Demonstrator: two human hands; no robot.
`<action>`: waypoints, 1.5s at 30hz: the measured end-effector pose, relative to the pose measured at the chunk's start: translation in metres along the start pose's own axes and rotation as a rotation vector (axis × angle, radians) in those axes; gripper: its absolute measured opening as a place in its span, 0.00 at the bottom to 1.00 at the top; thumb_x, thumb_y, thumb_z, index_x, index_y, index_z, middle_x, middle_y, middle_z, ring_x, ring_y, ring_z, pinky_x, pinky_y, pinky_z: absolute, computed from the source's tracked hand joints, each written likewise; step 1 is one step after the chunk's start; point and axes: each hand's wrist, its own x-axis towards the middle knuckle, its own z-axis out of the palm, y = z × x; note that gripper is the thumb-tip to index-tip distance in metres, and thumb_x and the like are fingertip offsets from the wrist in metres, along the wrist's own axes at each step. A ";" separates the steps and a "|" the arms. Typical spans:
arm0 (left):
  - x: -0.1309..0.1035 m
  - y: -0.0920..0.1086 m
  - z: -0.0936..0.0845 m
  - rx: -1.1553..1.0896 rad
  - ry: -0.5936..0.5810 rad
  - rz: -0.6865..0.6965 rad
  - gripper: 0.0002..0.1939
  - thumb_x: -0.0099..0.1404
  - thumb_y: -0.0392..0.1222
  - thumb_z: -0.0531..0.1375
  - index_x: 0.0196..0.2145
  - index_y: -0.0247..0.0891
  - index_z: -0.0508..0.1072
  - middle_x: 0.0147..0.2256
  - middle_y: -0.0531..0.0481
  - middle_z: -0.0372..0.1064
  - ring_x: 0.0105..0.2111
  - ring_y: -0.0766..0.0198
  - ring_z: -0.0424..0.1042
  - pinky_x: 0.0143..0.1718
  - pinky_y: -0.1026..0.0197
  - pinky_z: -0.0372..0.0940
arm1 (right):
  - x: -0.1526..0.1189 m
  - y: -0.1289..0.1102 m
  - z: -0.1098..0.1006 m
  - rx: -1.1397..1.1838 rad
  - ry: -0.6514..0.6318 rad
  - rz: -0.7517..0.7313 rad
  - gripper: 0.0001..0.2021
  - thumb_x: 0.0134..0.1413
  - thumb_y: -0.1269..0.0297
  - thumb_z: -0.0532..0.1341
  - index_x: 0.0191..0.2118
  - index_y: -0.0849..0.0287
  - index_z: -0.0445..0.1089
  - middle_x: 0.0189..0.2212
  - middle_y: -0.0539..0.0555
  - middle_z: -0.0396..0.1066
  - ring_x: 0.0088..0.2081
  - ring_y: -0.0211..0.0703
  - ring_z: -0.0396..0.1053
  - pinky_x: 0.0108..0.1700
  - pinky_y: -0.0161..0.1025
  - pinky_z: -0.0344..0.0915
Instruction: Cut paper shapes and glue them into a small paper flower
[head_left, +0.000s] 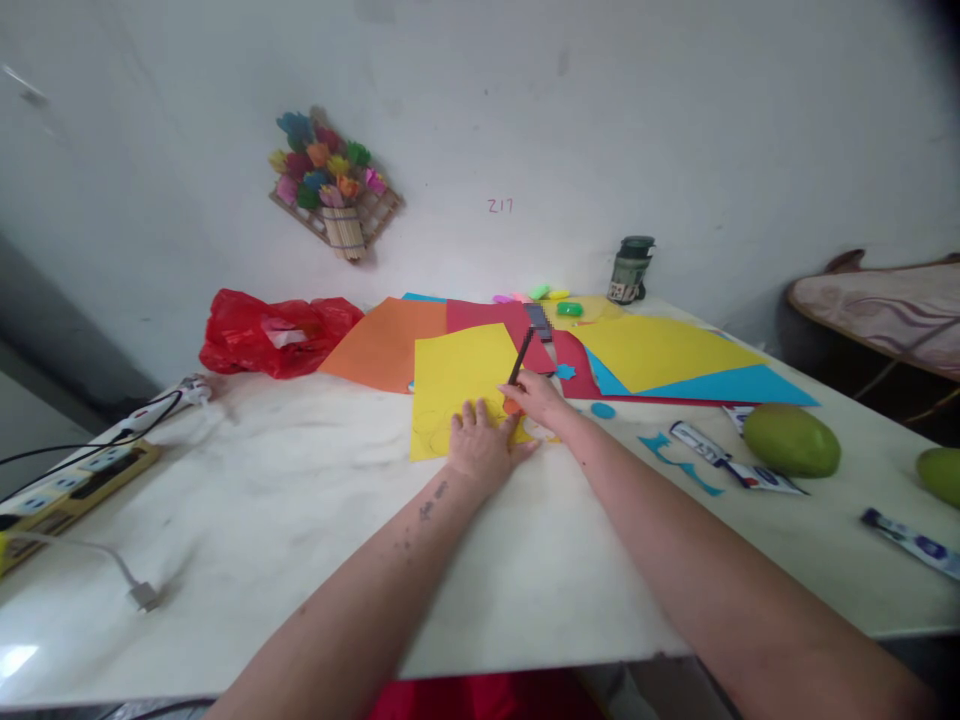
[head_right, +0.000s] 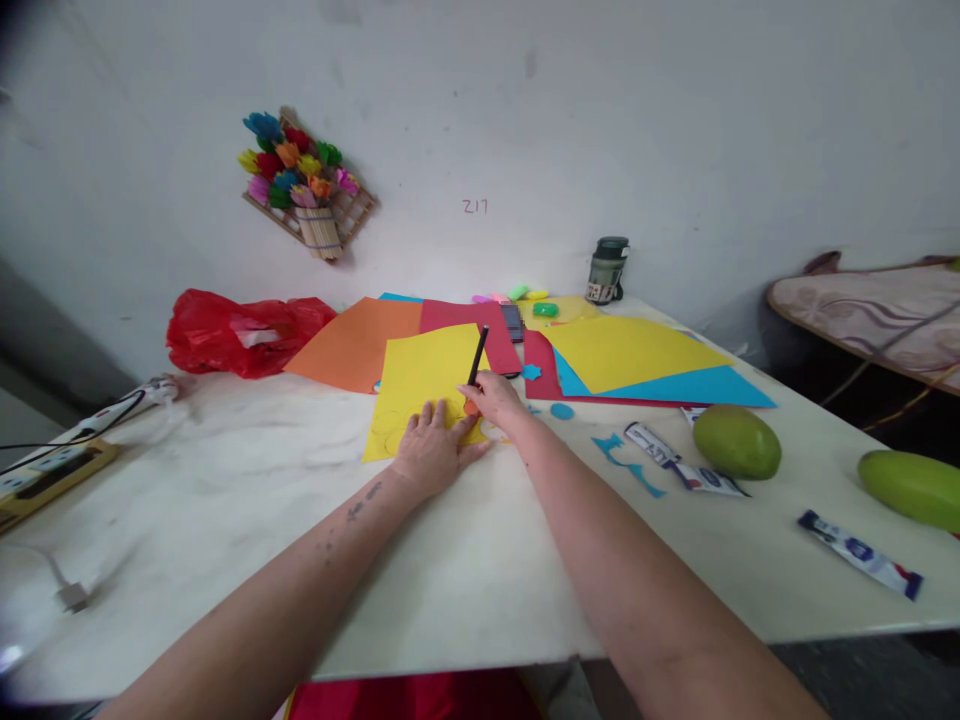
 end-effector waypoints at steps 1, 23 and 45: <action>0.000 0.000 0.000 0.000 0.000 -0.002 0.35 0.57 0.66 0.36 0.57 0.50 0.52 0.59 0.42 0.45 0.57 0.43 0.43 0.51 0.43 0.43 | 0.000 0.000 0.000 0.002 0.001 0.001 0.12 0.50 0.58 0.56 0.29 0.62 0.68 0.28 0.55 0.71 0.30 0.39 0.66 0.30 0.33 0.59; 0.000 0.001 -0.001 0.007 0.004 -0.005 0.35 0.56 0.66 0.36 0.57 0.50 0.53 0.58 0.42 0.47 0.56 0.43 0.45 0.51 0.43 0.44 | 0.003 0.004 0.003 0.040 0.041 -0.009 0.10 0.50 0.61 0.56 0.30 0.62 0.69 0.30 0.55 0.71 0.31 0.39 0.67 0.33 0.33 0.60; 0.000 0.001 -0.001 0.030 0.003 -0.004 0.36 0.57 0.66 0.35 0.57 0.49 0.52 0.58 0.40 0.47 0.57 0.43 0.45 0.51 0.44 0.45 | 0.001 -0.001 -0.002 -0.003 0.059 0.060 0.09 0.49 0.62 0.57 0.31 0.63 0.70 0.28 0.55 0.72 0.29 0.38 0.67 0.30 0.32 0.59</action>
